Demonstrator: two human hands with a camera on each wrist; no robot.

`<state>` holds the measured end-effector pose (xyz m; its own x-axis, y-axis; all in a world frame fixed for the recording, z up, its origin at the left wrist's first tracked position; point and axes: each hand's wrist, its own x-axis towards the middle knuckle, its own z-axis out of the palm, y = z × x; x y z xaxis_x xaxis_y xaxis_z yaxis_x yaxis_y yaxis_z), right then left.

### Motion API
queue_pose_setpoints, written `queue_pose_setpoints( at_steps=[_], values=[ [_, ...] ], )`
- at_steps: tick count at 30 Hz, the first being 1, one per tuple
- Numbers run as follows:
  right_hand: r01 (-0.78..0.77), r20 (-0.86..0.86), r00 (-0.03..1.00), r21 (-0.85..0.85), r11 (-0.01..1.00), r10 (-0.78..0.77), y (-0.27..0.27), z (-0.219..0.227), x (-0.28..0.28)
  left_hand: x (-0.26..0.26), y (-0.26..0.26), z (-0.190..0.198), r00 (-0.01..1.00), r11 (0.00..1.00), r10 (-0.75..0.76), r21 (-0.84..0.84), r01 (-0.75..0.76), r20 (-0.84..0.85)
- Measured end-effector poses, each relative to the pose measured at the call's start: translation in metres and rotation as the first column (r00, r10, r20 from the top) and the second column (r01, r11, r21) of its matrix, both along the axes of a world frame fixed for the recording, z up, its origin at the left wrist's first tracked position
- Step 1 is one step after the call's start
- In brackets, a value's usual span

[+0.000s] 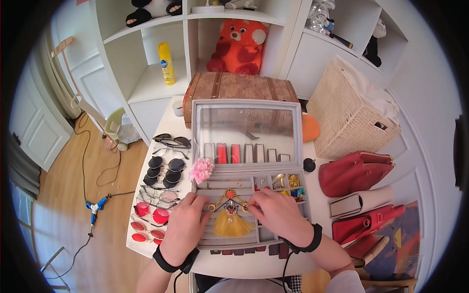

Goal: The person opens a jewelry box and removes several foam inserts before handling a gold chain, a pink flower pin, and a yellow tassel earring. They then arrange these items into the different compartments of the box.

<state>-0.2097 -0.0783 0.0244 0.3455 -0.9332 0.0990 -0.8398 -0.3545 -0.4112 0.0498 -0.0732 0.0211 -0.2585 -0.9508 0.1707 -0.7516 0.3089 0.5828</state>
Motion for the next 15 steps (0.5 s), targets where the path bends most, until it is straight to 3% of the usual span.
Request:
queue_pose_setpoints(
  at_steps=[15],
  values=[
    [-0.033,0.042,0.999,0.070,0.997,0.030,0.0047,0.0033,0.0008,-0.0036,-0.0043,-0.0046,0.998,0.998,-0.067,-0.009,0.067,-0.015]
  ],
)
